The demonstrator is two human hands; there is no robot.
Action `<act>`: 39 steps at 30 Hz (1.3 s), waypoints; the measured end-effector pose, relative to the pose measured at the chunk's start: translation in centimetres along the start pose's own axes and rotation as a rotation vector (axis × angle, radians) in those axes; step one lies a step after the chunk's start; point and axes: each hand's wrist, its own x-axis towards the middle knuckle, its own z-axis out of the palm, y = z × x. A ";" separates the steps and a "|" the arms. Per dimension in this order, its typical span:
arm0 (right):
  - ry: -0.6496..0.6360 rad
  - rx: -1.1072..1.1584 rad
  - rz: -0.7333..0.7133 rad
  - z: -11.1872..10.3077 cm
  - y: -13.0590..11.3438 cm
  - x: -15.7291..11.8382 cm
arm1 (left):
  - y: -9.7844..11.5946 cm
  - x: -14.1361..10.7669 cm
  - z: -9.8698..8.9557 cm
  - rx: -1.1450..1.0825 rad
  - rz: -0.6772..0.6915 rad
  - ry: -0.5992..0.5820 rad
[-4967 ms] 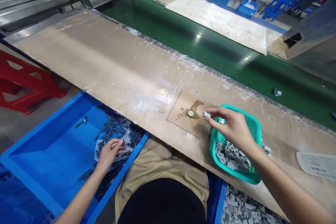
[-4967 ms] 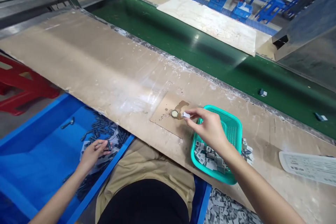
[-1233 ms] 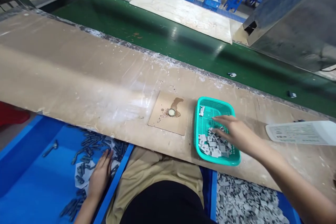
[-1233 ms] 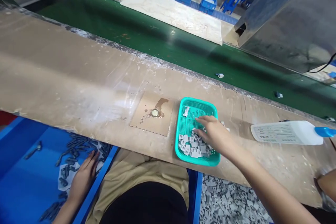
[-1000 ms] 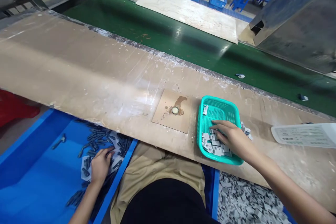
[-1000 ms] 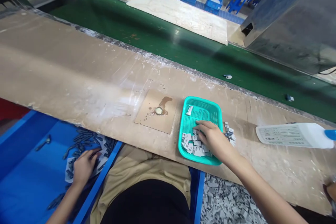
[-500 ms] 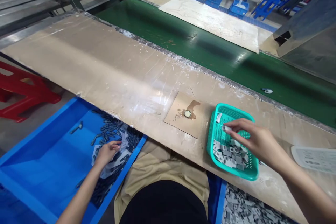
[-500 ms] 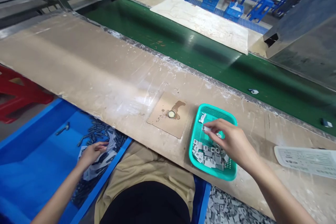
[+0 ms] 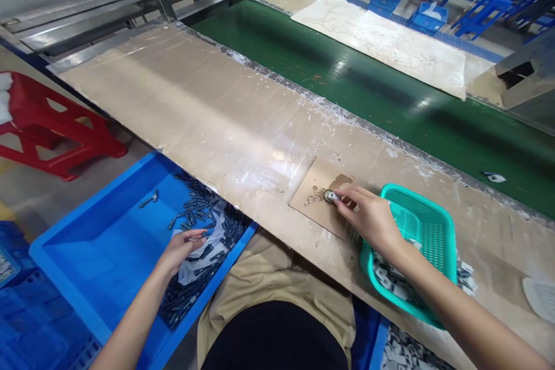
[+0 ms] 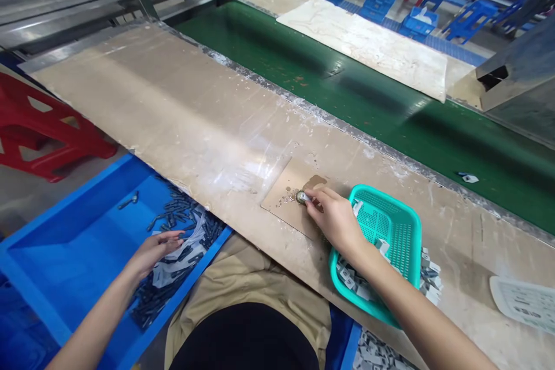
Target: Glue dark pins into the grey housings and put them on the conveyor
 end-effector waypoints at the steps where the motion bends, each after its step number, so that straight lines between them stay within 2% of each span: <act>1: 0.000 0.002 0.007 0.0 0.0 0.0 | 0.4 -0.8 -0.2 -0.072 -0.006 -0.028; 3: 0.004 0.032 0.040 -0.1 -0.1 -0.1 | 1.7 -2.6 -0.4 -0.273 -0.020 -0.084; 5: 0.027 0.121 0.117 -0.5 -0.4 -0.2 | 3.2 -4.6 0.3 -0.504 -0.004 -0.151; 7: 0.050 0.317 0.245 -1.0 -0.8 -0.3 | 4.9 -6.6 1.9 -0.675 0.075 -0.208; 9: 0.040 0.579 0.392 -1.7 -1.6 -0.6 | 6.6 -8.3 4.4 -0.776 0.238 -0.220; 11: -0.015 0.836 0.507 -2.4 -2.9 -1.0 | 8.2 -9.6 7.3 -0.784 0.508 -0.132; 14: -0.132 1.117 0.605 -3.5 -5.3 -2.1 | 10.7 -10.6 10.6 -0.562 1.143 0.137; 16: -0.207 1.231 0.640 -4.2 -6.9 -2.8 | 12.2 -10.8 11.5 -0.340 1.542 0.270; 17: -0.237 1.264 0.648 -4.5 -7.5 -3.2 | 12.9 -10.9 11.6 -0.238 1.691 0.299; 19: -0.270 1.301 0.657 -4.9 -8.3 -3.8 | 14.1 -11.0 11.3 -0.101 1.862 0.313; 22: -0.275 1.327 0.682 -5.2 -8.7 -4.3 | 15.2 -11.3 10.9 -0.025 1.921 0.298; 26: -0.262 1.370 0.742 -5.0 -8.8 -4.3 | 15.5 -11.7 11.0 0.004 1.906 0.294; 32: -0.299 1.353 0.815 -4.8 -9.0 -3.9 | 16.2 -11.7 10.5 0.108 1.998 0.302; 39: -0.288 1.347 0.840 -4.8 -8.9 -3.3 | 18.9 -11.3 8.9 0.281 2.130 0.193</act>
